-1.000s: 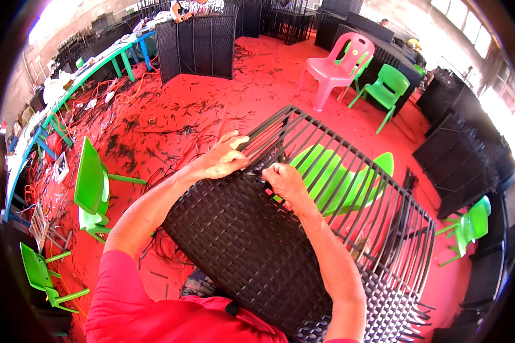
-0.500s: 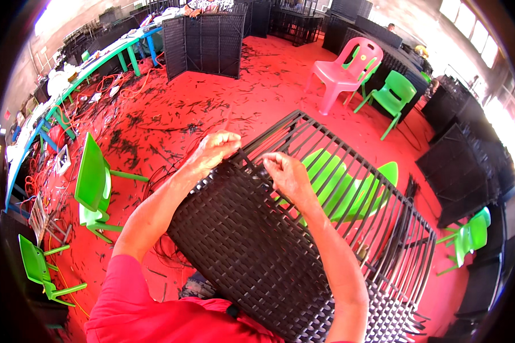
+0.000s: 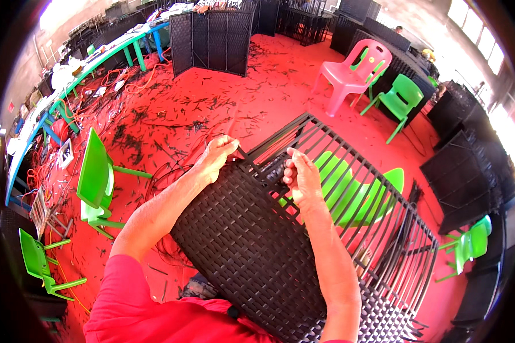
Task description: The person weaves black rattan strips into a chair frame. They use their hands to thread the material through gaps in the frame, pulling it taut and tucking the ends into place.
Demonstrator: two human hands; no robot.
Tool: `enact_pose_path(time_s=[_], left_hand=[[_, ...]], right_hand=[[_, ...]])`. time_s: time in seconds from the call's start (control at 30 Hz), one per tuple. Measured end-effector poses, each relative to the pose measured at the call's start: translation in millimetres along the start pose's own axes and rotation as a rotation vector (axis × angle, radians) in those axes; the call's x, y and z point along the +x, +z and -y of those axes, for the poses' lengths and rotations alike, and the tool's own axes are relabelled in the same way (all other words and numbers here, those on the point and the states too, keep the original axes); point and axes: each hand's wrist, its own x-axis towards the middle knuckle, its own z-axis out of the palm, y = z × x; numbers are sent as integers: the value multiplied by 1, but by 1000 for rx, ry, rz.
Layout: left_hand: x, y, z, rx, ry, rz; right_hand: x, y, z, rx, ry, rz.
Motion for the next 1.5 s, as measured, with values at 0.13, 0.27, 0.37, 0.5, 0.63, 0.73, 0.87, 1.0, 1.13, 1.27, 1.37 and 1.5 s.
enact_pose_path(time_s=[0.13,0.27,0.37,0.5,0.63,0.73,0.87,1.0,1.13,1.27,1.37,1.5], left_hand=[[-1,2,1,-26,-1,5],[-10,4,-7,-110,18,41],[-15,2,-13,-178,67,106],[-23,11,-22,-59,286,161],[-28,12,-30,126,213,142],[-29,12,-33,740,267,162],[-26,9,-10,936,639,-32],[-20,13,-4,938,787,-55],[-11,8,-12,895,479,38],[-24,12,-41,1024,289,234],[-17,11,-8,981,501,177],[-14,22,-20,747,91,298]], right_hand=[[-4,0,-2,9,6,-30],[-6,5,-5,-157,-53,-57],[-16,32,-14,-727,-191,59],[-19,45,-18,-842,-158,115],[-19,33,-11,-686,1,102],[-22,31,-11,-585,-38,106],[-24,36,-8,-691,-17,44],[-17,31,-10,-813,-71,28],[-13,29,-16,-899,-103,55],[-18,36,-15,-978,-101,52],[-15,34,-22,-918,-189,104],[-16,37,-19,-941,-148,65]])
